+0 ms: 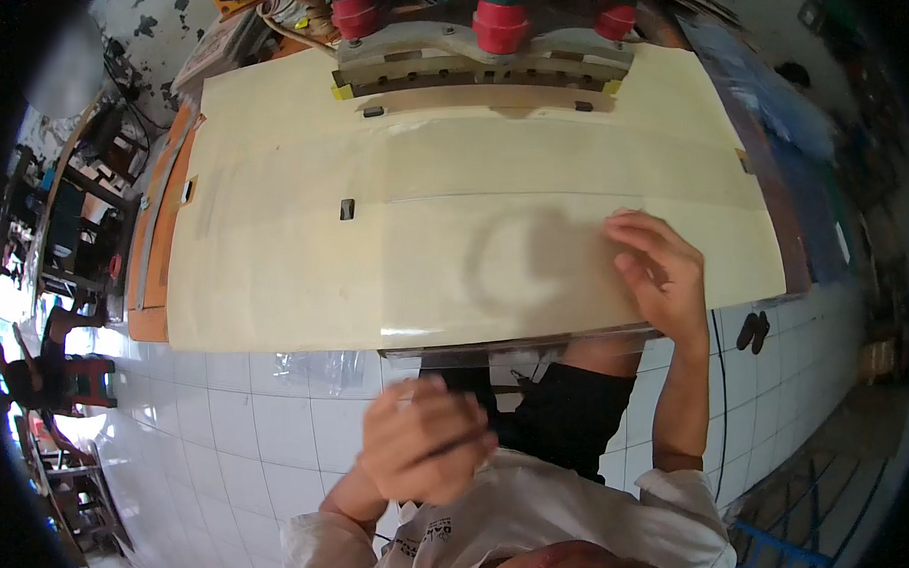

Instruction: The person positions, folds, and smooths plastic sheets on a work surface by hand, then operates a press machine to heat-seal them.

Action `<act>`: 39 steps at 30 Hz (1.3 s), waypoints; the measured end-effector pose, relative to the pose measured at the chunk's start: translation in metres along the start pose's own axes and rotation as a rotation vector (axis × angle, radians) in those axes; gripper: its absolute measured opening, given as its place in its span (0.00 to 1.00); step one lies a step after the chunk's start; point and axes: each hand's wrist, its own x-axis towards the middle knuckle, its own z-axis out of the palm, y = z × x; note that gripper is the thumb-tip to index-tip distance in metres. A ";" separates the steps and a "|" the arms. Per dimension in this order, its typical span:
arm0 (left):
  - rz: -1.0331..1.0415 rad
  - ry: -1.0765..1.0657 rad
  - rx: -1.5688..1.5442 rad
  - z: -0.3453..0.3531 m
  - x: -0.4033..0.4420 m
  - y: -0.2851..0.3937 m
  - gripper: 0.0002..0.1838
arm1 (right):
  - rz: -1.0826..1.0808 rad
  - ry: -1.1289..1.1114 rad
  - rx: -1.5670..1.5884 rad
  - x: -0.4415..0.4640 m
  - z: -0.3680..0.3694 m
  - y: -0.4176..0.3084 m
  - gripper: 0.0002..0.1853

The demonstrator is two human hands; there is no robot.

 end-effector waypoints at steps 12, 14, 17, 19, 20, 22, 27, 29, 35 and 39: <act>-0.390 -0.172 0.251 -0.005 0.044 -0.080 0.19 | 0.476 0.553 -0.621 -0.014 -0.135 0.142 0.24; -0.342 -0.206 0.306 -0.003 0.042 -0.082 0.19 | 0.523 0.525 -0.638 -0.020 -0.159 0.172 0.28; -0.374 -0.185 0.285 -0.002 0.042 -0.080 0.20 | 0.689 0.470 -0.589 -0.005 -0.158 0.153 0.29; -0.392 -0.208 0.327 -0.003 0.042 -0.080 0.20 | 0.675 0.463 -0.681 0.001 -0.152 0.150 0.29; -0.391 -0.208 0.323 -0.003 0.042 -0.079 0.20 | 0.658 0.453 -0.766 0.003 -0.150 0.150 0.29; -0.399 -0.197 0.362 -0.002 0.043 -0.078 0.18 | 0.655 0.486 -0.749 0.001 -0.150 0.155 0.29; -0.382 -0.207 0.363 -0.003 0.041 -0.080 0.20 | 0.661 0.514 -0.684 -0.003 -0.157 0.175 0.28; -0.369 -0.199 0.371 -0.003 0.042 -0.081 0.20 | 0.706 0.539 -0.700 -0.002 -0.161 0.178 0.27; -0.383 -0.187 0.342 -0.005 0.040 -0.082 0.20 | 0.649 0.572 -0.589 -0.006 -0.171 0.204 0.27; -0.361 -0.169 0.355 -0.006 0.039 -0.082 0.20 | 0.639 0.563 -0.624 -0.005 -0.169 0.194 0.27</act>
